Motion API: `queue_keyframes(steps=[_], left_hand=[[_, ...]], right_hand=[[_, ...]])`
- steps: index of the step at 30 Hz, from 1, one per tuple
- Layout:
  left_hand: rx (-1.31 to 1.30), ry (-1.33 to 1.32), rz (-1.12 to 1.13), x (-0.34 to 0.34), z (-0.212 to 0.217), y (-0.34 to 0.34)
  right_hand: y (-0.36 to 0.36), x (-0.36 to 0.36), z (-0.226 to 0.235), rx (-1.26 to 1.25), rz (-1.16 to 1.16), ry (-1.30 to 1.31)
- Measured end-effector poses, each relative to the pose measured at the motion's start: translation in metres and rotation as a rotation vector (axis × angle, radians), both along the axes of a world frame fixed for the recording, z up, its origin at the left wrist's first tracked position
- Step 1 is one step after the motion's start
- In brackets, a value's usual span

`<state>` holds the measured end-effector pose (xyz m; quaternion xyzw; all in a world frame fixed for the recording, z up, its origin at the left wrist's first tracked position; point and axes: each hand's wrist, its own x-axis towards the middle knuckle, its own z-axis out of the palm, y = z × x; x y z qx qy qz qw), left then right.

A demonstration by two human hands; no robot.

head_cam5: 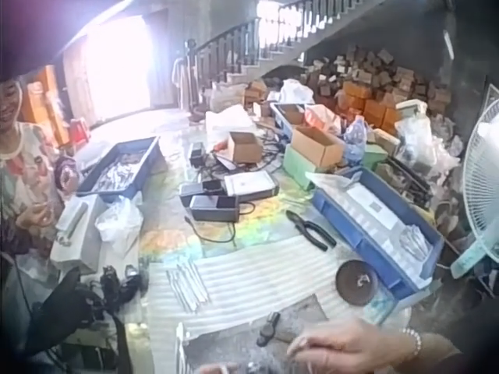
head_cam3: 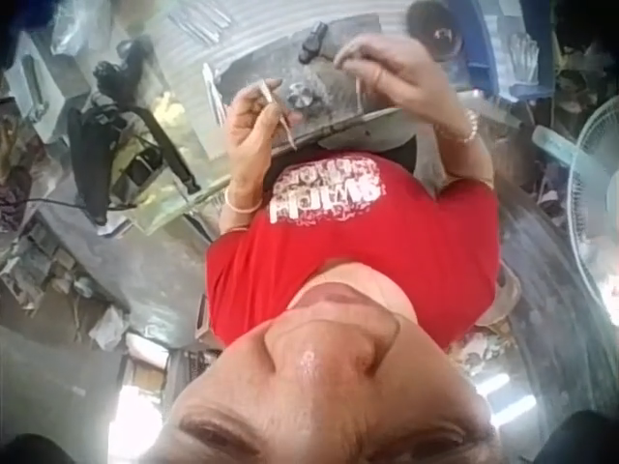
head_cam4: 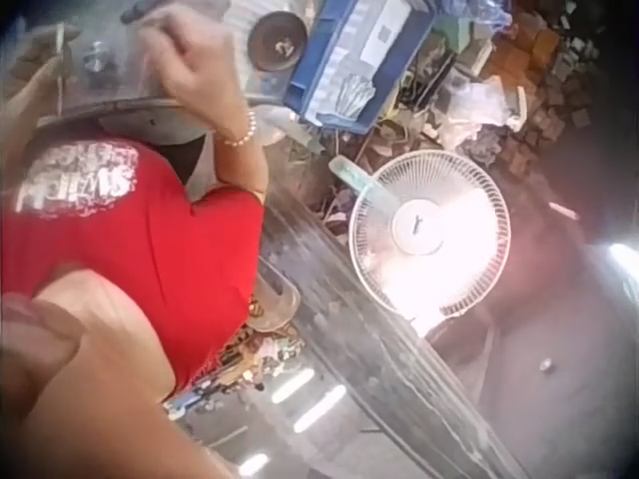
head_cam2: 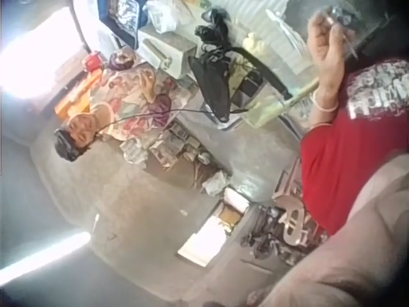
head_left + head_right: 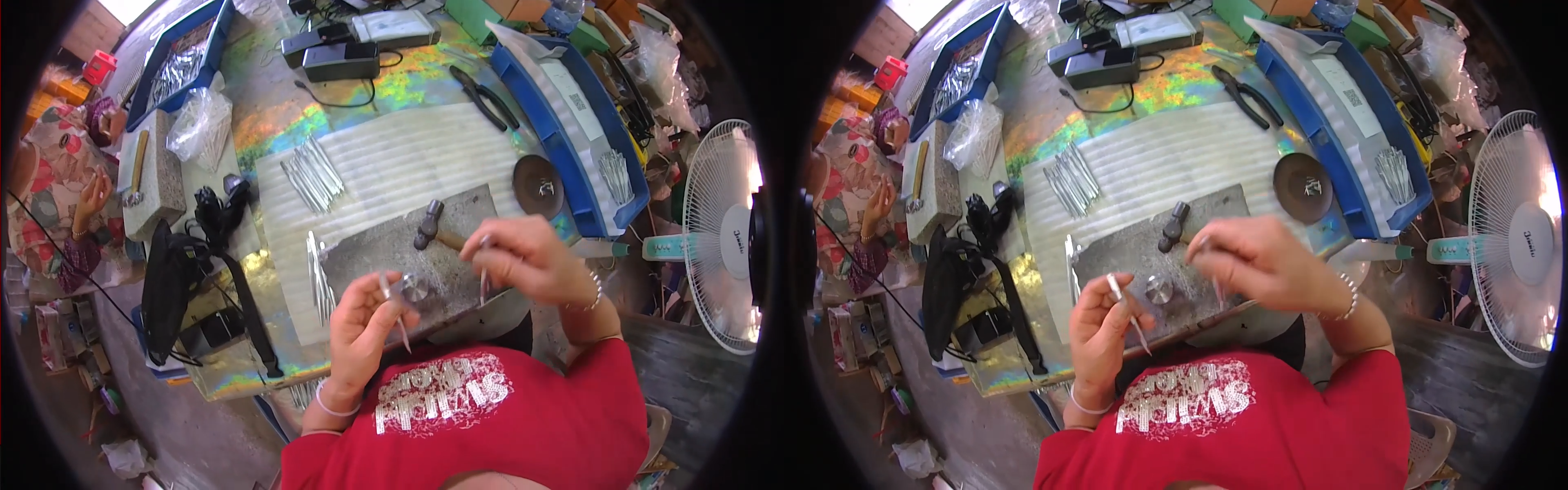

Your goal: Shaping small silver-colored metal bars using a hammer on a metal anvil block.

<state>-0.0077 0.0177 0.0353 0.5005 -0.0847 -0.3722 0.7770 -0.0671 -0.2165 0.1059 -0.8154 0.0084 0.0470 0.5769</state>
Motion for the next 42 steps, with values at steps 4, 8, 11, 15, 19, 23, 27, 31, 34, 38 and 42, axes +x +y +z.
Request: queue_keyframes(steps=[4,8,11,15,19,23,27,31,34,38,42], left_hand=[[-0.037,-0.052,-0.062,-0.002,0.003,-0.009],[-0.089,-0.162,-0.051,-0.009,0.003,-0.006],[-0.079,-0.178,-0.028,-0.013,0.005,-0.005],[-0.012,-0.230,-0.049,-0.013,0.004,0.000],[0.064,-0.202,-0.058,-0.014,0.008,0.004],[0.117,-0.303,-0.138,-0.009,0.009,0.007],[0.154,-0.379,-0.111,-0.008,0.010,0.004],[0.141,-0.332,-0.152,-0.007,0.005,0.003],[0.020,-0.022,-0.183,-0.007,0.004,0.000],[0.072,0.064,-0.309,0.009,0.011,-0.004],[0.131,0.118,-0.476,0.026,0.016,-0.011]], right_hand=[[0.037,-0.013,-0.014,0.238,-0.033,0.109],[0.055,-0.009,-0.024,0.343,-0.099,0.047],[0.060,-0.004,-0.030,0.044,-0.072,-0.234],[0.066,-0.006,-0.027,-0.048,-0.104,-0.287],[0.069,-0.006,-0.026,-0.044,-0.126,-0.275],[0.070,-0.006,-0.029,-0.054,-0.127,-0.284],[0.070,-0.005,-0.028,-0.022,-0.136,-0.207],[0.071,-0.005,-0.025,0.263,-0.167,0.027],[0.067,0.000,-0.030,0.486,-0.233,0.247],[0.058,0.005,-0.043,0.615,-0.290,0.246],[0.056,0.009,-0.046,0.696,-0.350,0.322]])
